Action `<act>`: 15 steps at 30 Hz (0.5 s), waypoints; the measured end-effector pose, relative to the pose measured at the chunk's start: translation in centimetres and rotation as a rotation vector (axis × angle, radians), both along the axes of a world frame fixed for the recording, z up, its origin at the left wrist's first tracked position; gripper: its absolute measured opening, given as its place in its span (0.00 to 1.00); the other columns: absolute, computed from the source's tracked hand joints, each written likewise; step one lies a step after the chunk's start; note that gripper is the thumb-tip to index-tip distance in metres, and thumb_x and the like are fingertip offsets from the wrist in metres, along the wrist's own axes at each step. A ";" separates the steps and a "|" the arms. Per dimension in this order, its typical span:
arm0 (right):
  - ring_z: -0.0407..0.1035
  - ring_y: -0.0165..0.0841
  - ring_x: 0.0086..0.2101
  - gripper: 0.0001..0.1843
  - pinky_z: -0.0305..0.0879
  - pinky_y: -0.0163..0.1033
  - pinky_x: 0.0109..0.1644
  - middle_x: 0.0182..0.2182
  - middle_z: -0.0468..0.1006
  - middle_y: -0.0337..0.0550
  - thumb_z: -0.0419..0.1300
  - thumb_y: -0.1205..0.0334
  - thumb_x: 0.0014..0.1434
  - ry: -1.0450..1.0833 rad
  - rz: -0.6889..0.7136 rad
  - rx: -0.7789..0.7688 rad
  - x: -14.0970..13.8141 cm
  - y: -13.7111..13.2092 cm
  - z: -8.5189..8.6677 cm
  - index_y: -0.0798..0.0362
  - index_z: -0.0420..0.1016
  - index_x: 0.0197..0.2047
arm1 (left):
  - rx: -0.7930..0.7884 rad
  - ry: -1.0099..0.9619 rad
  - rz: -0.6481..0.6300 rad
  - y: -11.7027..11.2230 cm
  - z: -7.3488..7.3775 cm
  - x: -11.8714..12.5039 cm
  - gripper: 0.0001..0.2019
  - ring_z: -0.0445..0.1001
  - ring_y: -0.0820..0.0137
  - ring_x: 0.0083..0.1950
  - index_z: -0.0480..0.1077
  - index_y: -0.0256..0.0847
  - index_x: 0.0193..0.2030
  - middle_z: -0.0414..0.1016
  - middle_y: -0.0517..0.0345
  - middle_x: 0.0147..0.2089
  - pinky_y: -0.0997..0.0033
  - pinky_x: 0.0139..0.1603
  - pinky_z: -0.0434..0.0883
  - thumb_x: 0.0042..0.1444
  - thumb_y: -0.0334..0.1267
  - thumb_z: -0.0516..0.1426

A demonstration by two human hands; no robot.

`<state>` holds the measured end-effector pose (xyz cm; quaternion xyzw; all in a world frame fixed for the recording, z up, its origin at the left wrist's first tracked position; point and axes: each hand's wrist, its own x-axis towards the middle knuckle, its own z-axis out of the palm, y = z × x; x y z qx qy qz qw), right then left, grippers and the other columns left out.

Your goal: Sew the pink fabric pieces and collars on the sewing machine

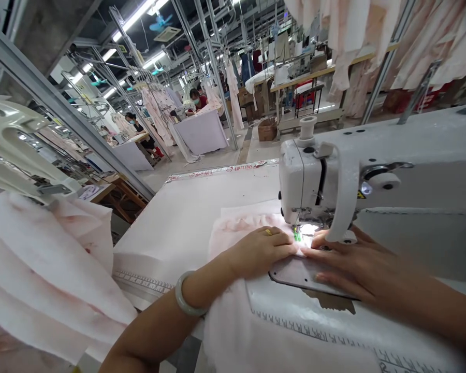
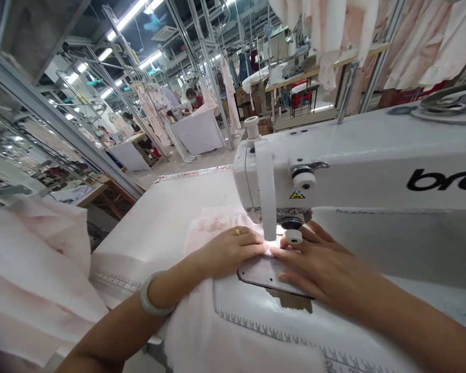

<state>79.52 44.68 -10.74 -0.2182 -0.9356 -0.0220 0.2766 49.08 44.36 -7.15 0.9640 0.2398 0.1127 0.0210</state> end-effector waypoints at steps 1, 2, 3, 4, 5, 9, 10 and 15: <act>0.85 0.44 0.47 0.27 0.70 0.58 0.67 0.54 0.90 0.37 0.57 0.44 0.84 0.006 0.005 0.008 0.0 0.0 0.1 0.33 0.70 0.81 | -0.002 -0.002 0.001 0.0 -0.1 0.0 0.17 0.84 0.59 0.62 0.79 0.35 0.66 0.87 0.45 0.61 0.58 0.71 0.79 0.81 0.29 0.51; 0.85 0.44 0.46 0.28 0.70 0.57 0.66 0.54 0.90 0.37 0.56 0.44 0.84 0.013 0.011 0.023 -0.1 0.0 0.4 0.33 0.68 0.82 | -0.007 -0.010 0.005 0.0 -0.1 -0.1 0.18 0.84 0.59 0.62 0.79 0.36 0.66 0.87 0.45 0.62 0.58 0.71 0.79 0.80 0.28 0.51; 0.85 0.43 0.45 0.29 0.70 0.57 0.66 0.53 0.90 0.37 0.54 0.44 0.85 0.022 0.019 0.045 -0.2 -0.1 0.6 0.34 0.66 0.83 | -0.014 -0.023 0.006 0.0 -0.2 -0.2 0.18 0.84 0.60 0.62 0.79 0.36 0.66 0.87 0.46 0.62 0.58 0.71 0.79 0.80 0.27 0.51; 0.85 0.43 0.44 0.29 0.70 0.56 0.65 0.52 0.90 0.37 0.52 0.45 0.86 0.026 0.023 0.066 -0.3 -0.2 1.0 0.35 0.64 0.84 | -0.020 -0.042 0.004 -0.1 -0.3 -0.4 0.19 0.84 0.61 0.63 0.79 0.37 0.66 0.87 0.46 0.63 0.59 0.71 0.79 0.79 0.26 0.51; 0.85 0.42 0.44 0.29 0.69 0.55 0.64 0.51 0.90 0.37 0.50 0.46 0.87 0.025 0.027 0.084 -0.4 -0.3 1.3 0.36 0.63 0.84 | -0.026 -0.060 -0.001 -0.1 -0.4 -0.5 0.20 0.84 0.61 0.64 0.79 0.38 0.67 0.86 0.47 0.64 0.59 0.71 0.79 0.79 0.26 0.51; 0.85 0.39 0.45 0.27 0.68 0.52 0.63 0.50 0.90 0.38 0.46 0.48 0.89 0.002 0.041 0.109 -0.7 -0.7 2.5 0.38 0.63 0.84 | -0.028 -0.066 -0.060 0.0 -0.7 -1.0 0.20 0.80 0.61 0.74 0.80 0.38 0.68 0.87 0.47 0.65 0.60 0.76 0.77 0.79 0.26 0.52; 0.85 0.38 0.45 0.27 0.68 0.51 0.63 0.50 0.90 0.38 0.46 0.48 0.89 -0.005 0.043 0.120 -0.8 -0.7 2.5 0.38 0.64 0.84 | -0.017 -0.048 -0.076 0.0 -0.6 -1.0 0.20 0.78 0.60 0.76 0.80 0.37 0.68 0.87 0.47 0.66 0.60 0.78 0.76 0.79 0.27 0.52; 0.84 0.37 0.42 0.26 0.63 0.51 0.70 0.48 0.90 0.38 0.43 0.53 0.89 -0.029 0.021 0.198 -0.8 -0.7 1.0 0.39 0.73 0.78 | 0.123 0.050 -0.127 0.0 -0.3 -0.9 0.18 0.79 0.59 0.75 0.81 0.36 0.66 0.86 0.45 0.67 0.61 0.79 0.75 0.82 0.30 0.52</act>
